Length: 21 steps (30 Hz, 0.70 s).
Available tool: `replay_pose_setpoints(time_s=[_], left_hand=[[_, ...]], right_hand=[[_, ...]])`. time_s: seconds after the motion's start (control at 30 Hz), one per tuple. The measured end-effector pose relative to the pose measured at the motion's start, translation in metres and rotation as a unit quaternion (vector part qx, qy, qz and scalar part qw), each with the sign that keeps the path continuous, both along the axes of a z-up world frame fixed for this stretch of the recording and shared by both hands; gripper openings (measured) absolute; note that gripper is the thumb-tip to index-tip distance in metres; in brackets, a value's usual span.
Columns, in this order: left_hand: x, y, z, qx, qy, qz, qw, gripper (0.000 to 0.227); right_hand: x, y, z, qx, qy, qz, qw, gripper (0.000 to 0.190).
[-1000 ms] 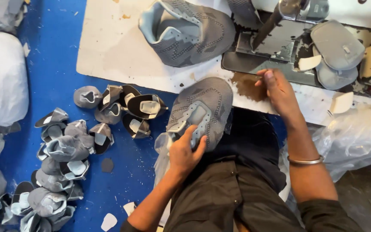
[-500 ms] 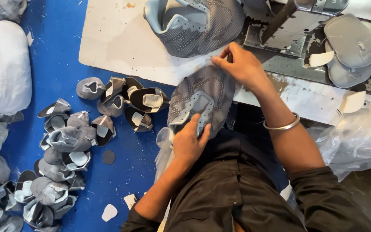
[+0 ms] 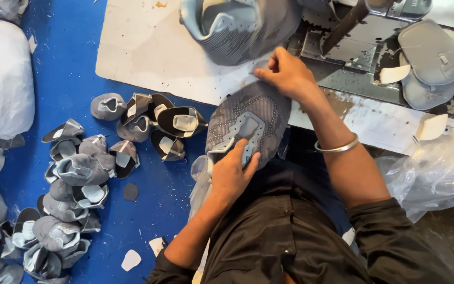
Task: The person trims excess thread and material from manufactured shoe uppers using small snips.
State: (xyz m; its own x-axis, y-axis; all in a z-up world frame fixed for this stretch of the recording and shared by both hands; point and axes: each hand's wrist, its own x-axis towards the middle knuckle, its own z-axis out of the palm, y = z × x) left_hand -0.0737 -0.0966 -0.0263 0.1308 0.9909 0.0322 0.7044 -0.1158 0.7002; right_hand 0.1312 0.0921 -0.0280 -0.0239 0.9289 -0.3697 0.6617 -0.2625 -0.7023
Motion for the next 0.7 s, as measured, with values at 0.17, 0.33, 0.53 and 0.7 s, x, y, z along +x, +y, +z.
replay_pose_setpoints(time_s=[0.17,0.33,0.53,0.7], left_hand=[[-0.01,-0.002,-0.001,0.062,-0.083,-0.055,0.993,0.04],[-0.022,0.012,0.018,0.09,-0.063,-0.136,0.985,0.035],[-0.016,0.064,0.024,0.244,0.069,-0.1,0.962,0.035],[0.021,0.105,0.012,0.27,0.1,0.005,0.958,0.043]], right_hand=[[0.021,-0.032,-0.001,0.058,0.141,-0.049,0.987,0.038],[0.055,-0.073,0.008,0.101,0.29,0.004,0.952,0.04],[0.082,-0.108,-0.021,0.075,0.352,-0.114,0.926,0.03],[0.074,-0.111,-0.021,0.109,0.255,-0.153,0.949,0.024]])
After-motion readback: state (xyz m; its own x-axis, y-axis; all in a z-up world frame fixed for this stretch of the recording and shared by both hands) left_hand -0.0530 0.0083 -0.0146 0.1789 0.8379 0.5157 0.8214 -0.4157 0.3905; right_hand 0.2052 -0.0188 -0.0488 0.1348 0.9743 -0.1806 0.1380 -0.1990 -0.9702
